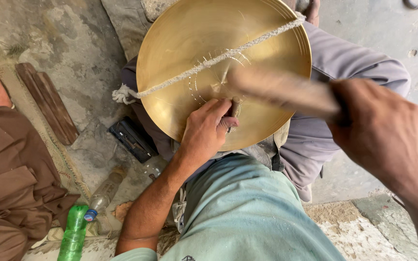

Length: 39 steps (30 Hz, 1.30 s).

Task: The person sits on the floor with a brass plate resting on their lap and hammers a punch against the plate's surface with a wooden mallet, working a decorative design into the metal. They reposition the punch and rotate the plate between hammering sequences.

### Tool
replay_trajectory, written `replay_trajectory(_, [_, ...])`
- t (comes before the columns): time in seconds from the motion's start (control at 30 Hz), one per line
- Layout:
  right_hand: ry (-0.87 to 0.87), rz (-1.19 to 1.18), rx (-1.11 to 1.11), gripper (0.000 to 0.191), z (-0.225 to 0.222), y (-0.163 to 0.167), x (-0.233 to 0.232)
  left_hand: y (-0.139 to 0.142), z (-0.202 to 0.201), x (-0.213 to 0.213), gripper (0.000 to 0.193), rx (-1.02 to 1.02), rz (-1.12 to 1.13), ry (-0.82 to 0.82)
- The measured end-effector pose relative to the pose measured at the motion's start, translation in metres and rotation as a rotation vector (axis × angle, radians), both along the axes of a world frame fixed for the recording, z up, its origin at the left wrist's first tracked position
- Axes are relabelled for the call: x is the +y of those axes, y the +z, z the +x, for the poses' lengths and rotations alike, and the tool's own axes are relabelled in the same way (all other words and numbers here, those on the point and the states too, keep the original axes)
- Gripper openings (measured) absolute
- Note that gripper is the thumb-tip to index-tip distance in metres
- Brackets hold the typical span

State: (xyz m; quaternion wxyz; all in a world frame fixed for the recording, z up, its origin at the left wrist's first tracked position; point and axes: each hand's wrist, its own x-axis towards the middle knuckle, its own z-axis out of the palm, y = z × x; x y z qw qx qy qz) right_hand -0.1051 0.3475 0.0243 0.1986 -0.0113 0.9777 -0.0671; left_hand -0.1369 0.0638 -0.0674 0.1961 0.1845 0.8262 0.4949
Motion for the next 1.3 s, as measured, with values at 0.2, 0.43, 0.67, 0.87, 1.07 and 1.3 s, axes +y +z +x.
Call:
replay_trajectory(0.2, [0.119,0.146,-0.191,0.026,0.003,0.003,-0.002,0.004,-0.005,0.002,0.021,0.013,-0.003,-0.039])
replay_trajectory(0.43, [-0.142,-0.008,-0.194,0.043,0.023,-0.004,0.0,0.008,-0.01,0.003,0.021,0.006,0.006,-0.107])
replay_trajectory(0.67, [-0.397,-0.168,-0.168,0.059,0.048,-0.016,0.011,0.009,-0.013,0.005,0.021,-0.091,-0.002,-0.144])
replay_trajectory(0.87, [-0.382,-0.107,-0.007,0.048,0.045,-0.012,0.005,0.011,-0.015,0.006,0.025,-0.071,-0.05,-0.171])
replay_trajectory(1.07, [0.016,-0.14,0.154,0.037,0.035,0.008,-0.001,0.01,-0.016,0.006,0.023,-0.057,-0.07,-0.206])
replay_trajectory(1.3, [-0.078,0.09,-0.34,0.042,0.043,0.002,-0.011,0.007,-0.017,0.002,0.024,0.006,-0.078,-0.227])
